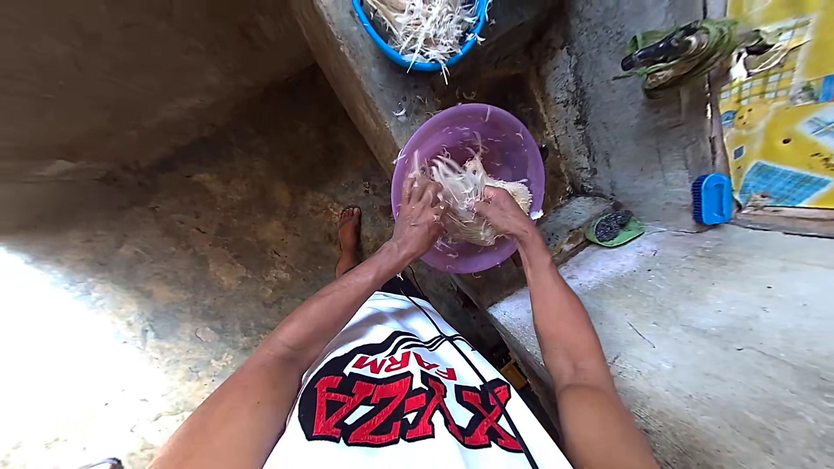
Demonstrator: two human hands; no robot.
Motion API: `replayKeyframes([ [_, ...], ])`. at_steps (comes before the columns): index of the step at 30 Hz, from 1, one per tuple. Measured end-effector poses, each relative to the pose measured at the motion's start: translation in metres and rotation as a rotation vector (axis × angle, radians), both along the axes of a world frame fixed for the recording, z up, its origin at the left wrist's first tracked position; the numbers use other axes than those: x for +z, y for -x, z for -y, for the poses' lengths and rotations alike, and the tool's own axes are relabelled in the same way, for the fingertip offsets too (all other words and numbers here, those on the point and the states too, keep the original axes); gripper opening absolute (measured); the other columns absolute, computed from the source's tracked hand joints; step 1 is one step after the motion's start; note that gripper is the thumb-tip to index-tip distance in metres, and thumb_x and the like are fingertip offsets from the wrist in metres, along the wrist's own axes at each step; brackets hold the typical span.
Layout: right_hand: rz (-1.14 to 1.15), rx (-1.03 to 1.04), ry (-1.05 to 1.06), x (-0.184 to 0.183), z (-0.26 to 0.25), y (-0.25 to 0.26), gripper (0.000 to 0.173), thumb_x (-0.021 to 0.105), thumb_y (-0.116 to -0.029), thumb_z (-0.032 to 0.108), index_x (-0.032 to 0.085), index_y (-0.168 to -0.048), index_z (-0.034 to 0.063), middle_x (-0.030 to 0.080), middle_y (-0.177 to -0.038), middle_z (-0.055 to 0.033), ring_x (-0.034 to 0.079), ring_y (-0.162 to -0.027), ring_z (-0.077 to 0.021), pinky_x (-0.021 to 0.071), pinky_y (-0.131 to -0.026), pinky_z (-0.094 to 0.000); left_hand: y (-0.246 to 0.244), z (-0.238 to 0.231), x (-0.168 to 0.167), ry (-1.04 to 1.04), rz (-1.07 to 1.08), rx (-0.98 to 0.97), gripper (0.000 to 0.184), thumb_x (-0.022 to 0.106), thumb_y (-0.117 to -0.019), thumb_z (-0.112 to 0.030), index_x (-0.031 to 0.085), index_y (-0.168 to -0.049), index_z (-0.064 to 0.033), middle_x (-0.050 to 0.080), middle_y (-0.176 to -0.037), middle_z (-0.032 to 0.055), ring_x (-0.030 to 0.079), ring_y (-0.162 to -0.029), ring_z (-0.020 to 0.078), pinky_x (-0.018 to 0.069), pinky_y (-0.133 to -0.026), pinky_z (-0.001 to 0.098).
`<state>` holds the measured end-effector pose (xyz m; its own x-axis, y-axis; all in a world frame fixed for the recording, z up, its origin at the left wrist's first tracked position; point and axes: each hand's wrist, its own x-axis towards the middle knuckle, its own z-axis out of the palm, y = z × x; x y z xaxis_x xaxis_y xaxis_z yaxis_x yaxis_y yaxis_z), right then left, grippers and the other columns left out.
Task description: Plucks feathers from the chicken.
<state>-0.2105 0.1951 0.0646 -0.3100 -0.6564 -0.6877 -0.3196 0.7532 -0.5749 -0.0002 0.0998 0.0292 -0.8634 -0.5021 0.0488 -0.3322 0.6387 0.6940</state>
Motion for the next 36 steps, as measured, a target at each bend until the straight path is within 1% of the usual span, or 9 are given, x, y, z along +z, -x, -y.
replayKeyframes([
  [3, 0.064, -0.317, 0.015, -0.007, 0.003, -0.009, 0.022, 0.065, -0.1007, 0.024, 0.061, -0.11, 0.0036, 0.065, -0.084, -0.0063, 0.055, -0.057, -0.0109, 0.0491, -0.05, -0.0291, -0.015, -0.029, 0.024, -0.482, -0.097, 0.393, 0.035, 0.06, -0.0954, -0.012, 0.065, -0.129, -0.0044, 0.061, -0.132, 0.0163, 0.058, -0.124, 0.0271, 0.0485, -0.105, 0.0444],
  [6, 0.152, -0.517, 0.029, -0.007, 0.006, -0.011, 0.028, 0.062, -0.104, 0.025, 0.06, -0.121, 0.0036, 0.063, -0.086, -0.0061, 0.051, -0.051, -0.009, 0.0484, -0.045, -0.0264, -0.01, -0.063, 0.031, -1.473, -0.047, 0.728, 0.05, 0.06, -0.1002, -0.015, 0.042, -0.147, -0.0079, 0.065, -0.12, 0.0126, 0.067, -0.097, 0.0205, 0.057, -0.083, 0.0398],
  [8, 0.18, -0.593, 0.035, -0.008, 0.008, -0.01, 0.027, 0.059, -0.1056, 0.028, 0.058, -0.12, 0.0048, 0.059, -0.083, -0.0048, 0.051, -0.05, -0.0095, 0.0505, -0.045, -0.0267, 0.013, -0.073, 0.015, -1.799, -0.04, 0.849, 0.056, 0.067, -0.0988, -0.021, 0.041, -0.147, -0.0074, 0.064, -0.117, 0.0138, 0.066, -0.091, 0.0198, 0.0561, -0.079, 0.0354],
  [12, 0.182, -0.663, 0.059, -0.005, 0.009, -0.008, 0.027, 0.056, -0.1071, 0.025, 0.055, -0.122, 0.0034, 0.06, -0.09, -0.0069, 0.055, -0.054, -0.012, 0.0541, -0.049, -0.0291, 0.048, -0.084, -0.012, -1.853, -0.088, 0.933, 0.078, 0.077, -0.0908, -0.016, 0.033, -0.154, -0.0069, 0.059, -0.131, 0.0176, 0.063, -0.104, 0.0232, 0.0544, -0.084, 0.0366],
  [16, 0.236, -0.705, 0.143, -0.005, 0.012, -0.005, 0.026, 0.051, -0.1084, 0.022, 0.055, -0.125, 0.0032, 0.065, -0.096, -0.0093, 0.063, -0.062, -0.0165, 0.0585, -0.054, -0.033, 0.053, -0.084, -0.022, -1.89, -0.043, 0.884, 0.033, 0.073, -0.0905, -0.01, 0.058, -0.12, -0.0064, 0.061, -0.09, 0.006, 0.053, -0.066, 0.0116, 0.0456, -0.056, 0.0265],
  [19, 0.24, -0.715, 0.163, -0.009, 0.016, -0.003, 0.028, 0.049, -0.1096, 0.026, 0.057, -0.127, 0.0057, 0.066, -0.104, -0.0097, 0.064, -0.062, -0.0166, 0.0578, -0.052, -0.0324, 0.047, -0.072, -0.017, -1.992, -0.089, 0.784, 0.05, 0.072, -0.0937, -0.014, 0.05, -0.138, -0.0096, 0.066, -0.114, 0.0126, 0.066, -0.091, 0.0213, 0.0575, -0.074, 0.0377],
  [23, 0.324, -0.841, 0.19, -0.009, 0.019, 0.006, 0.028, 0.044, -0.111, 0.029, 0.053, -0.13, 0.0107, 0.063, -0.101, -0.0069, 0.06, -0.063, -0.0154, 0.0557, -0.053, -0.0316, 0.039, -0.07, -0.012, -1.829, -0.391, 0.792, 0.06, 0.067, -0.0976, -0.01, 0.039, -0.15, -0.0093, 0.063, -0.129, 0.0166, 0.066, -0.111, 0.0279, 0.0578, -0.092, 0.0467],
  [29, 0.378, -0.769, 0.12, -0.026, 0.035, 0.008, 0.032, 0.04, -0.1108, 0.039, 0.059, -0.114, 0.0132, 0.06, -0.078, 0.0002, 0.046, -0.047, -0.0082, 0.0413, -0.04, -0.0235, 0.025, -0.04, -0.034, -1.607, -0.404, 0.654, 0.063, 0.065, -0.099, -0.012, 0.035, -0.155, -0.0096, 0.063, -0.132, 0.0171, 0.067, -0.113, 0.0279, 0.0583, -0.095, 0.0478],
  [36, 0.193, -0.972, 0.279, -0.044, 0.063, 0.013, 0.03, 0.041, -0.1062, 0.038, 0.059, -0.104, 0.0141, 0.049, -0.078, 0.0009, 0.05, -0.066, -0.0124, 0.0469, -0.059, -0.0347, 0.037, -0.014, -0.037, -1.523, -0.375, 0.554, 0.067, 0.069, -0.0958, -0.012, 0.037, -0.154, -0.0102, 0.065, -0.129, 0.017, 0.069, -0.109, 0.0278, 0.0601, -0.091, 0.0471],
])
